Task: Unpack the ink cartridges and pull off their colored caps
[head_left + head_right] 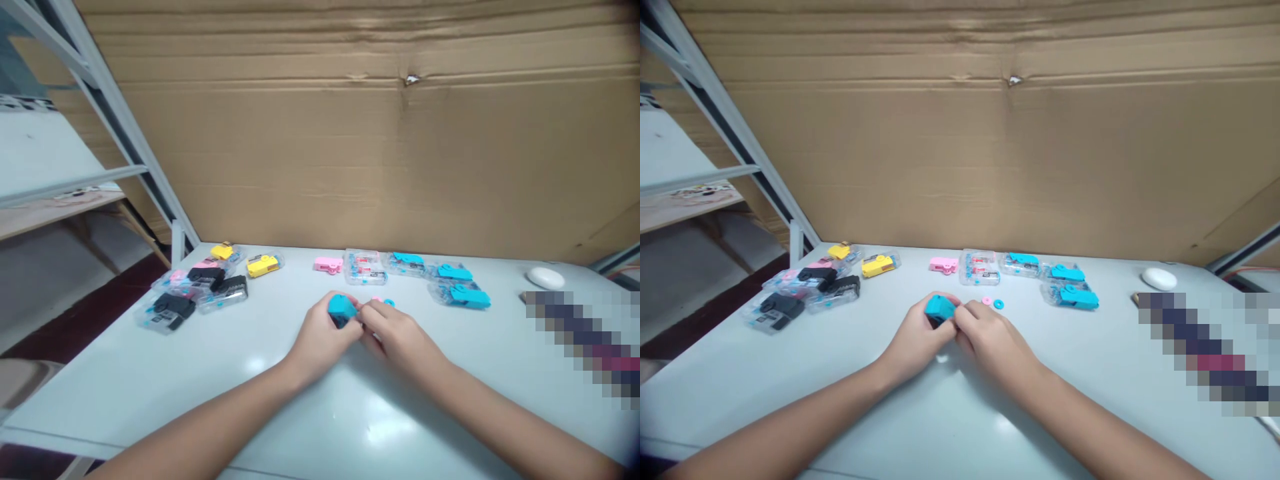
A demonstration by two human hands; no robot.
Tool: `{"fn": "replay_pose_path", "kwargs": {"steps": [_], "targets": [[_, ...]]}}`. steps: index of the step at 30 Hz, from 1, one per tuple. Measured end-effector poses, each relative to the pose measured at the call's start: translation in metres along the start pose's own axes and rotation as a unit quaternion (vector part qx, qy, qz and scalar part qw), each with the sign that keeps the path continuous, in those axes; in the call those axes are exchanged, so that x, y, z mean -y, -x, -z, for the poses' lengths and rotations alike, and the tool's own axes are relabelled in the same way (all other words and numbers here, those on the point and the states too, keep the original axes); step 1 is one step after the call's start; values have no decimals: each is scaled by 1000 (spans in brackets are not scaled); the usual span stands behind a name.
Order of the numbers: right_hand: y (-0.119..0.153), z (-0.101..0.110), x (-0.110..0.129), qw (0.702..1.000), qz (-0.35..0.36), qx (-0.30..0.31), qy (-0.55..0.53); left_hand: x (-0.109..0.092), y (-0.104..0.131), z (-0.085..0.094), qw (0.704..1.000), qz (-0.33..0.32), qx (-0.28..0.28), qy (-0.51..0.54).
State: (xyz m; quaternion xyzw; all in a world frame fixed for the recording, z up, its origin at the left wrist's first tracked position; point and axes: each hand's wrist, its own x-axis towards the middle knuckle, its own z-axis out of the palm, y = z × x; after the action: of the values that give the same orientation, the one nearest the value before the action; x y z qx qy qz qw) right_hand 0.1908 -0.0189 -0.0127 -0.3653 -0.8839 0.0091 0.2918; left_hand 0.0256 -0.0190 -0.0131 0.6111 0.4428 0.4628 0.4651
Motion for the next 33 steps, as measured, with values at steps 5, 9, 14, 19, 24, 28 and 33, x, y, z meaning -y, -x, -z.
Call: {"fn": "replay_pose_path", "kwargs": {"steps": [5,9,14,19,24,28,33], "targets": [[2,13,-20,998,-69,13,0,3,-8,8,998,20,1,58],[8,33,-50,989,-117,49,76,7,-13,17,998,36,11,43],[13,38,-57,980,-124,93,126,9,-21,32,996,31,18,-85],[12,35,-45,971,-94,164,146,11,-28,40,995,35,28,-93],[12,37,-44,972,-88,166,142,13,-32,48,977,-18,-15,-212],[11,39,-45,971,-109,168,129,19,-37,55,943,-51,-29,-329],[12,39,-51,976,-135,137,98,25,-44,62,907,-88,-32,-411]]}}
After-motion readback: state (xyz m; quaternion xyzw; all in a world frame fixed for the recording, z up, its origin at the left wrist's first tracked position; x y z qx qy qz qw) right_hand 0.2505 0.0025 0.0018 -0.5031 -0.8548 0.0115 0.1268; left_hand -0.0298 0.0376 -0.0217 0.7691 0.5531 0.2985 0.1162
